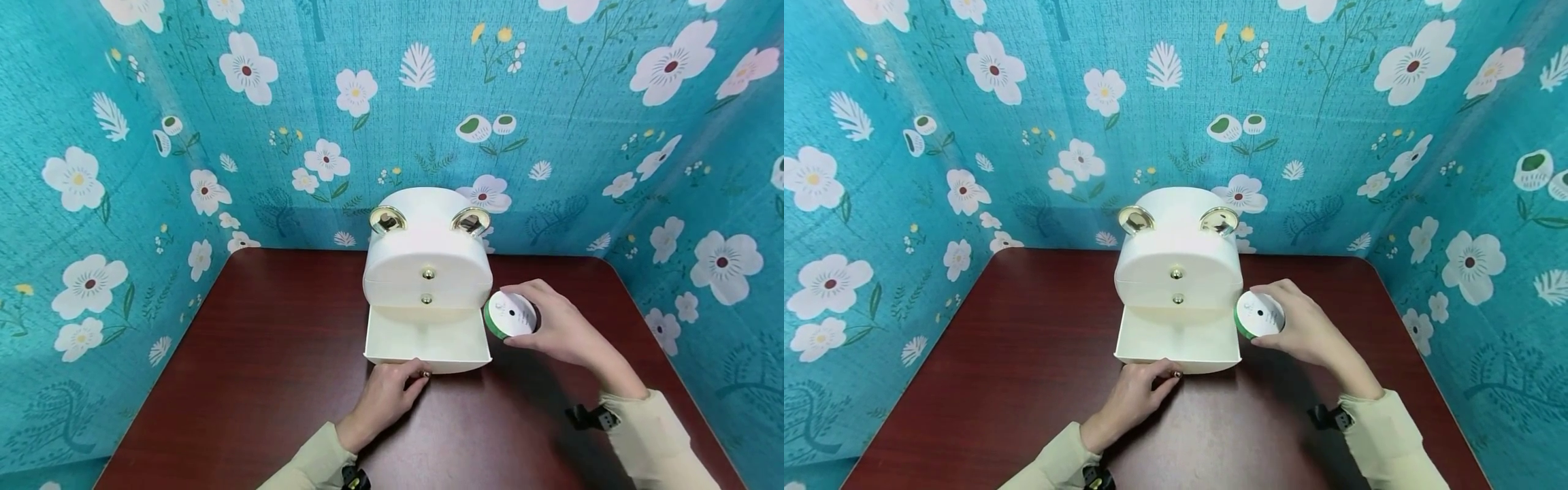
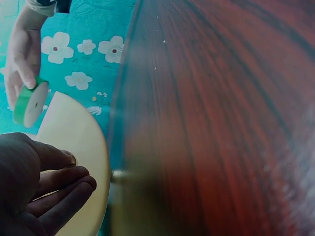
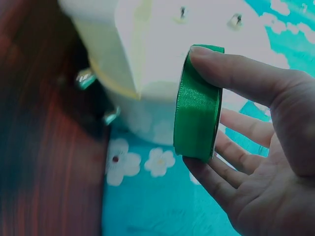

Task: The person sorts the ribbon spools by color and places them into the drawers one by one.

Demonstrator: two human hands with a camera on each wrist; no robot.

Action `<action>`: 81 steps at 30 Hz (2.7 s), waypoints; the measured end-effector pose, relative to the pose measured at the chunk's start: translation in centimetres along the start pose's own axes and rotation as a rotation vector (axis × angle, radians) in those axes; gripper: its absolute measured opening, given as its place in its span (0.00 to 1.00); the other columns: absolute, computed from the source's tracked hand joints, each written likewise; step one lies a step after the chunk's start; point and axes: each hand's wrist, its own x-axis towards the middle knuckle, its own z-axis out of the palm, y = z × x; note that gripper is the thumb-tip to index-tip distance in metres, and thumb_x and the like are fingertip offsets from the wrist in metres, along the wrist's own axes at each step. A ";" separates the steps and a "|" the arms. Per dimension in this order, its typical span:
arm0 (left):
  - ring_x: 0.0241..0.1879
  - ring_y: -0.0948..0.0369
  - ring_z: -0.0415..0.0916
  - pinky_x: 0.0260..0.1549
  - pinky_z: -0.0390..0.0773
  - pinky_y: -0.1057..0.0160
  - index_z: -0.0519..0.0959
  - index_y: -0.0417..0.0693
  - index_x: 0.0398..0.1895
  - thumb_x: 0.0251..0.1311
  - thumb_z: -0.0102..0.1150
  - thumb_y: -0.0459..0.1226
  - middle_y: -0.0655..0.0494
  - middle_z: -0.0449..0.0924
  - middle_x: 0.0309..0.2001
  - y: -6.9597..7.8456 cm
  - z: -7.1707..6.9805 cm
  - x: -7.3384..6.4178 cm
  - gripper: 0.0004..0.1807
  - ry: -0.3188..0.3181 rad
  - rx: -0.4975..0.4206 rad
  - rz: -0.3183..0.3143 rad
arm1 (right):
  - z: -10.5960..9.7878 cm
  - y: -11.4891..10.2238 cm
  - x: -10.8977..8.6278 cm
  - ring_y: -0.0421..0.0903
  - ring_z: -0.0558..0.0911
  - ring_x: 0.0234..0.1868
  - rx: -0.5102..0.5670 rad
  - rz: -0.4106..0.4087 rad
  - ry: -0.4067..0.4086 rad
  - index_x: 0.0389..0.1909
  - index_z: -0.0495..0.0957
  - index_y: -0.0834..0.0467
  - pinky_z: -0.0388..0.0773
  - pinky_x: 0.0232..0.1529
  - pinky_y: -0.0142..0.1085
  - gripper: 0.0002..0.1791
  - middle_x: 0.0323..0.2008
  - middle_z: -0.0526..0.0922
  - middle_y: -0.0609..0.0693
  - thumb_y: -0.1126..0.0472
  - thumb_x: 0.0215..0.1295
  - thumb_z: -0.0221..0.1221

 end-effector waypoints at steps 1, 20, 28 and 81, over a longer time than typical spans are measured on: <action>0.29 0.73 0.78 0.28 0.75 0.73 0.83 0.56 0.38 0.54 0.68 0.36 0.69 0.84 0.32 0.0 0.0 0.0 0.09 0.001 0.006 -0.003 | 0.0 -0.4 0.0 0.46 0.70 0.51 0.006 -0.007 -0.003 0.60 0.72 0.49 0.75 0.43 0.46 0.46 0.52 0.72 0.47 0.48 0.34 0.79; 0.29 0.75 0.77 0.28 0.75 0.74 0.82 0.57 0.38 0.54 0.68 0.37 0.70 0.83 0.29 0.0 0.2 -0.3 0.09 0.002 0.019 0.003 | 1.8 -2.8 0.3 0.44 0.71 0.52 0.040 -0.085 -0.068 0.59 0.73 0.46 0.74 0.46 0.45 0.45 0.51 0.73 0.43 0.54 0.32 0.80; 0.28 0.74 0.77 0.27 0.75 0.74 0.82 0.58 0.38 0.52 0.68 0.36 0.70 0.83 0.29 -0.1 0.2 -0.3 0.10 0.014 0.017 0.016 | 2.6 -2.7 0.7 0.42 0.72 0.51 0.037 -0.103 -0.073 0.58 0.74 0.46 0.74 0.46 0.44 0.45 0.50 0.73 0.42 0.55 0.31 0.81; 0.30 0.74 0.78 0.28 0.75 0.73 0.82 0.57 0.38 0.54 0.68 0.37 0.70 0.84 0.33 -0.2 0.0 0.2 0.09 0.001 0.012 0.024 | 6.5 -2.2 2.8 0.49 0.74 0.55 -0.093 -0.170 -0.154 0.47 0.84 0.57 0.73 0.54 0.47 0.32 0.51 0.78 0.51 0.48 0.38 0.77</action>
